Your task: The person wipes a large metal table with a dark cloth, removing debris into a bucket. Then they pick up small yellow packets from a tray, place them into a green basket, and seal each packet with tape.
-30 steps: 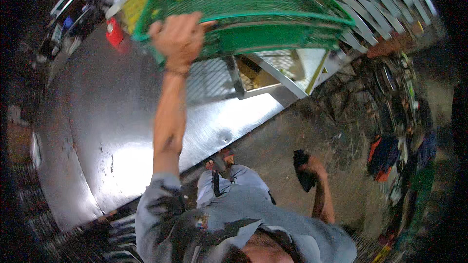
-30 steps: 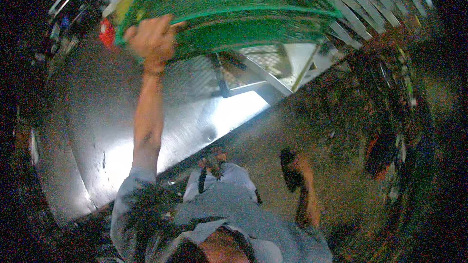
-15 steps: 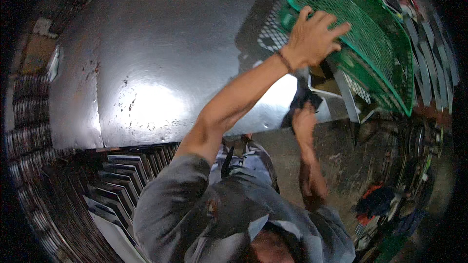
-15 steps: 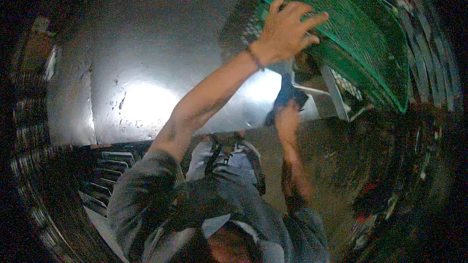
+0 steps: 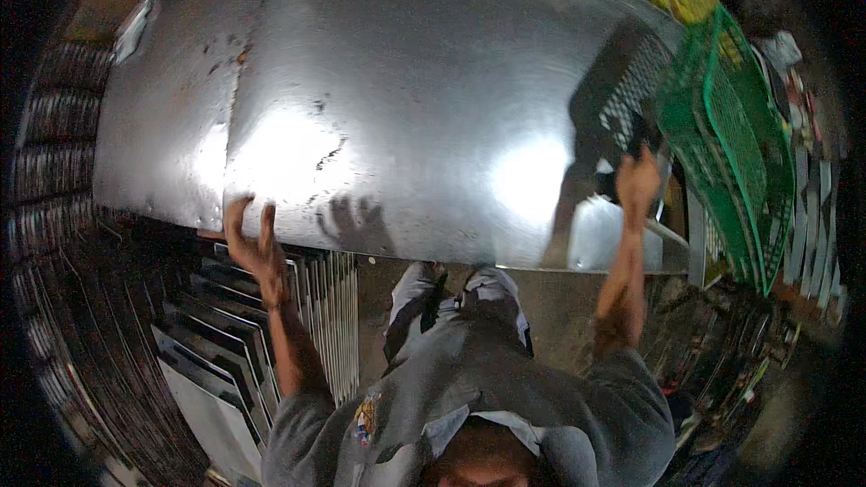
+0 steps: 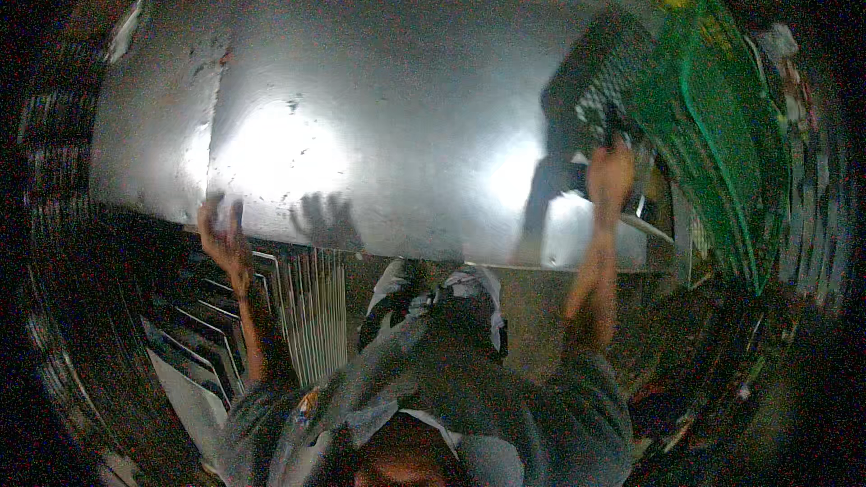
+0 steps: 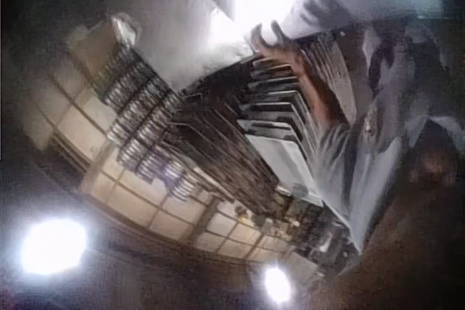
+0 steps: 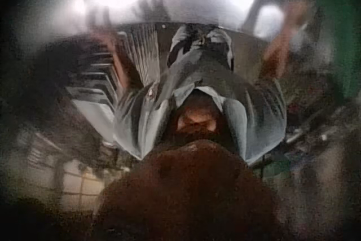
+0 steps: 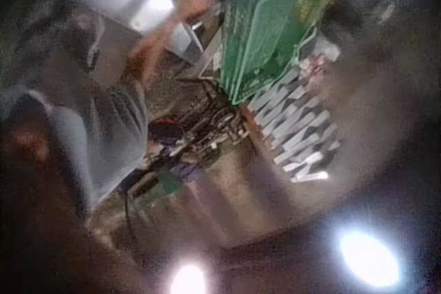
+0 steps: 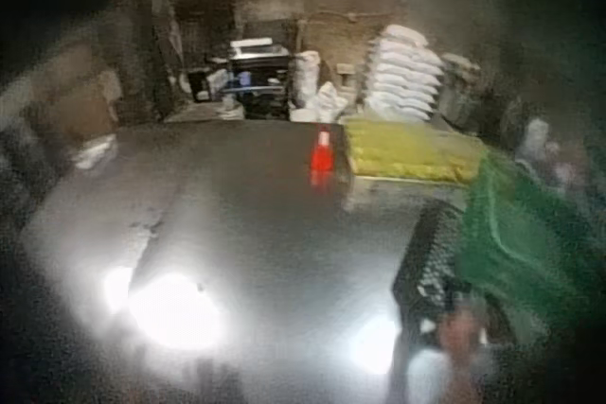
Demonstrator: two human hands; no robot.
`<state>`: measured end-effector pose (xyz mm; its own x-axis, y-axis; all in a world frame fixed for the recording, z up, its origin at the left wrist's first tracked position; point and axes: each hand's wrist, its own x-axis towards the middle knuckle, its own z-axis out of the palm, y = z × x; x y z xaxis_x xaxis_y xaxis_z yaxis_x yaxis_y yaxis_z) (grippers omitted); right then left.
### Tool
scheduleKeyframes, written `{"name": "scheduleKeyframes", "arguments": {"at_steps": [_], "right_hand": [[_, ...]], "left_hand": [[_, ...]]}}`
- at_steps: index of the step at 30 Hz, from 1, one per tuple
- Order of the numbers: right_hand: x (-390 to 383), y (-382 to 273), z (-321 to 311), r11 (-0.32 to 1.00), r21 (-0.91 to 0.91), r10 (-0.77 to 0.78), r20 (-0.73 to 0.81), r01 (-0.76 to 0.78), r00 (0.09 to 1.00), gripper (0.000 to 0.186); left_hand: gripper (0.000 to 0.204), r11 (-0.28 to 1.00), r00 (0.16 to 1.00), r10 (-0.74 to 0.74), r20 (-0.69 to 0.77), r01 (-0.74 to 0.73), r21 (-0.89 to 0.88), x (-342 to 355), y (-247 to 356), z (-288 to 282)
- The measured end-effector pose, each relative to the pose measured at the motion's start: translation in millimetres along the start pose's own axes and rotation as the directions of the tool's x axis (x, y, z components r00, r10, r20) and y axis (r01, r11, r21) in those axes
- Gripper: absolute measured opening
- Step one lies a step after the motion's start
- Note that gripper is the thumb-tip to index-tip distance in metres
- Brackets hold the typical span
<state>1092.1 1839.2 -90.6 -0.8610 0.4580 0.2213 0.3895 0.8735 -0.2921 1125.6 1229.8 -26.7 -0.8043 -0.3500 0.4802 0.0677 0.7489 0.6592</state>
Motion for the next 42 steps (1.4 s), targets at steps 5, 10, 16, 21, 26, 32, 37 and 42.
{"name": "scheduleKeyframes", "arguments": {"at_steps": [5, 10, 16, 21, 26, 32, 37, 42], "right_hand": [[-19.3, -61.8, 122.7, 0.953, -0.199, -0.203, 0.138, 0.228, 0.969, 0.027], [-31.5, -428.7, 205.3, 0.829, 0.548, -0.330, 0.316, 0.113, 0.890, 0.027], [-0.1, -549.2, 130.4, 0.612, 0.759, -0.488, 0.139, 0.223, 0.862, 0.034], [3.4, -361.2, 39.5, 0.421, 0.799, -0.792, 0.093, 0.430, 0.603, 0.062], [-51.6, -108.4, -36.3, 0.743, 0.468, -0.605, 0.775, 0.478, 0.182, 0.037], [-76.3, -21.4, 28.9, -0.100, 0.725, -0.867, 0.272, 0.681, -0.417, 0.043], [-105.5, -220.8, 105.4, -0.603, 0.652, -0.680, -0.119, 0.460, -0.724, 0.028], [-107.1, -457.9, 208.3, -0.191, 0.619, -0.977, -0.043, 0.762, -0.210, 0.031]], "left_hand": [[0.023, 0.919, 0.919, -0.394, -0.027, 0.393, -0.034, -90.7, -58.8, -81.3], [0.023, 0.904, 0.902, -0.426, 0.073, 0.427, 0.002, -104.1, -46.0, -75.3], [0.024, 0.906, 0.901, -0.422, 0.102, 0.415, 0.083, -133.8, -59.4, -100.0], [0.027, 0.766, 0.764, -0.630, 0.136, 0.584, 0.270, -233.6, -88.2, -93.8], [0.034, 0.451, 0.360, -0.890, 0.281, 0.788, 0.419, -368.0, -93.2, -68.5], [0.035, 0.421, 0.358, -0.905, 0.230, 0.835, 0.355, -514.1, -45.6, -37.3], [0.039, 0.308, 0.255, -0.950, 0.180, 0.863, 0.400, -459.3, 5.0, -36.7], [0.040, 0.469, 0.471, -0.878, 0.082, 0.813, 0.345, -423.4, 2.4, -62.5]]}}
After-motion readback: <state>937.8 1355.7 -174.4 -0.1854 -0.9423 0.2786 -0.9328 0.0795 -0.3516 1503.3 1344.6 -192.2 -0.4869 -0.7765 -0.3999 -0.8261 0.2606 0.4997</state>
